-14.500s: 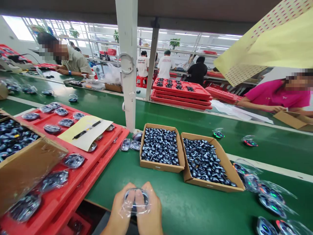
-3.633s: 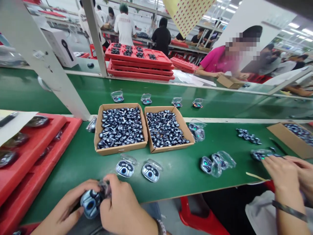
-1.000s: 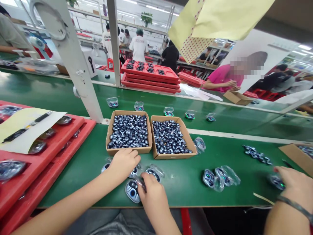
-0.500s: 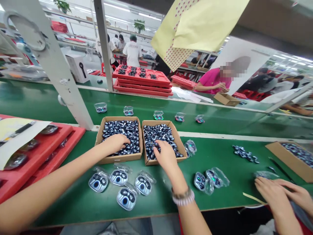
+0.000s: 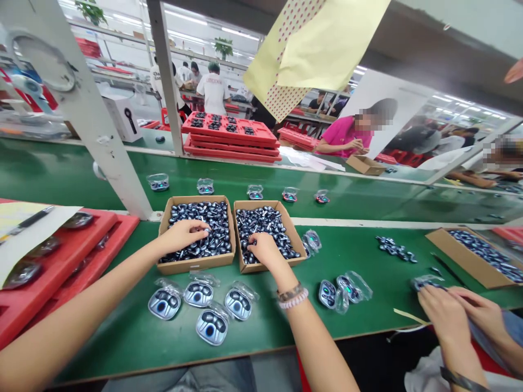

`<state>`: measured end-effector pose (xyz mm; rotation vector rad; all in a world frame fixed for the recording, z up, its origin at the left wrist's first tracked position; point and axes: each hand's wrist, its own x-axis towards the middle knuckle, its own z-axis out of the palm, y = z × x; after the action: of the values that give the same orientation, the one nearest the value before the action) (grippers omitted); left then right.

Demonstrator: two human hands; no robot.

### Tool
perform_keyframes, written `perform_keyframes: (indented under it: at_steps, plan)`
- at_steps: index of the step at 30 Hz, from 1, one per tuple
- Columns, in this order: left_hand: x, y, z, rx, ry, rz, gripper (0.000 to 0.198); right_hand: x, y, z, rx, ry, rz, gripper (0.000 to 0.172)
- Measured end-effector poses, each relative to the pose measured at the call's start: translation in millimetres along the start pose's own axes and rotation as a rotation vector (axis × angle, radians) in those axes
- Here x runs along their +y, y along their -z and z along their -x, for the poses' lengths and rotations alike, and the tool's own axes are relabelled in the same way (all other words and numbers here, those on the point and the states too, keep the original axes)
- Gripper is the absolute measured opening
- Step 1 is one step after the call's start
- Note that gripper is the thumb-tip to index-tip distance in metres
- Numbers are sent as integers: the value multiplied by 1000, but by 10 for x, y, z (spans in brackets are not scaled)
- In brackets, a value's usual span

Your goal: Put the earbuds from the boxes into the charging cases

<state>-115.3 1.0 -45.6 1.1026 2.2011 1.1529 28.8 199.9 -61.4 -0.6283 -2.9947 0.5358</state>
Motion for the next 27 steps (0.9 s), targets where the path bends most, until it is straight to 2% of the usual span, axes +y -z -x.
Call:
perform_keyframes:
  at_steps: [6,10,13,15,18,21,24,27]
  plan:
    - [24,25,132,17,109,502,28,33,-51,-11,84,-59,-19,29]
    - [114,61,218,82,135,746,27,40,-20,-16,209,-128,-40,27]
    - [219,121,395,115,113,871,26,-63,100,160,318,-168,-67,25]
    - [260,171,634,162,73,909,26,-241,161,438,384,-176,-93,25]
    - [185,194,1134,265,43,739,27,-649,65,1020,466,-118,-237,20]
    - [-42,92,1578,335,80,433,26,-1079,-291,1483,382,65,-353,8]
    - [-289,-91,1768,424,65,96,20,-1399,-699,1566,308,151,-251,8]
    - [-451,-269,1743,505,-38,-195,17,-1588,-952,1383,319,80,-121,10]
